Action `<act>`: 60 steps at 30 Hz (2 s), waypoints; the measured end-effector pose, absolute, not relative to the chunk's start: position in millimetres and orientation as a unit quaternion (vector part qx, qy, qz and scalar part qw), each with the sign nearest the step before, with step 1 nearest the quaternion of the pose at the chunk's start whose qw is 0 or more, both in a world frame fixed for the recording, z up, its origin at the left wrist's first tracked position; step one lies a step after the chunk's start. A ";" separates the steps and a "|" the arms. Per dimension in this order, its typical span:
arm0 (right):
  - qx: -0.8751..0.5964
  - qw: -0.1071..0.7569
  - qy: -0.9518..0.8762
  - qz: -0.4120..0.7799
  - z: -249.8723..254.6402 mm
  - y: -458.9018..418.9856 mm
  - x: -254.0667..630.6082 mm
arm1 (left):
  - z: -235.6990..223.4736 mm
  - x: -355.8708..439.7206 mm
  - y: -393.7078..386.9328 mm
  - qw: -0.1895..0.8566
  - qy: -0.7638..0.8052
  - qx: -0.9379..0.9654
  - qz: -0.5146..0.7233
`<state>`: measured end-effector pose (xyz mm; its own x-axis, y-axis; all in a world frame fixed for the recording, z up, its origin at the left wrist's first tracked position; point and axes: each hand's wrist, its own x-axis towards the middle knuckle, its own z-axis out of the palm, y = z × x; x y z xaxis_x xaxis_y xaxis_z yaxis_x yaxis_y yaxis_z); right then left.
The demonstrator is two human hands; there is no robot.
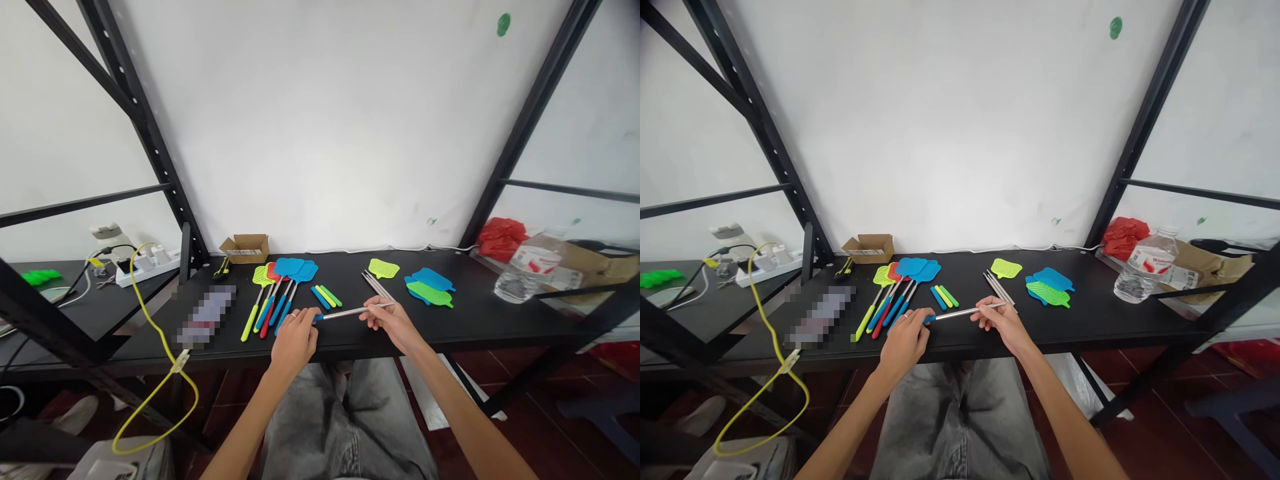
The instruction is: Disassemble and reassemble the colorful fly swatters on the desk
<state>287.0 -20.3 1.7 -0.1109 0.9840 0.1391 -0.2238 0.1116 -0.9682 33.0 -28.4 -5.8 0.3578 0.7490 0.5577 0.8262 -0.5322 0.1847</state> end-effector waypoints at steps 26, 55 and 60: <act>-0.365 0.449 -0.645 0.499 5.2 -25.3 287.5 | -1.8 28.5 -34.0 0.030 -0.420 -0.862 -0.281; -0.509 0.503 -0.656 0.241 10.5 -7.3 332.3 | -5.1 31.7 -31.8 0.071 -0.450 -0.847 -0.272; -0.698 0.423 -0.571 -0.088 -13.5 6.3 444.5 | -4.3 32.2 -33.2 0.070 -0.455 -0.847 -0.267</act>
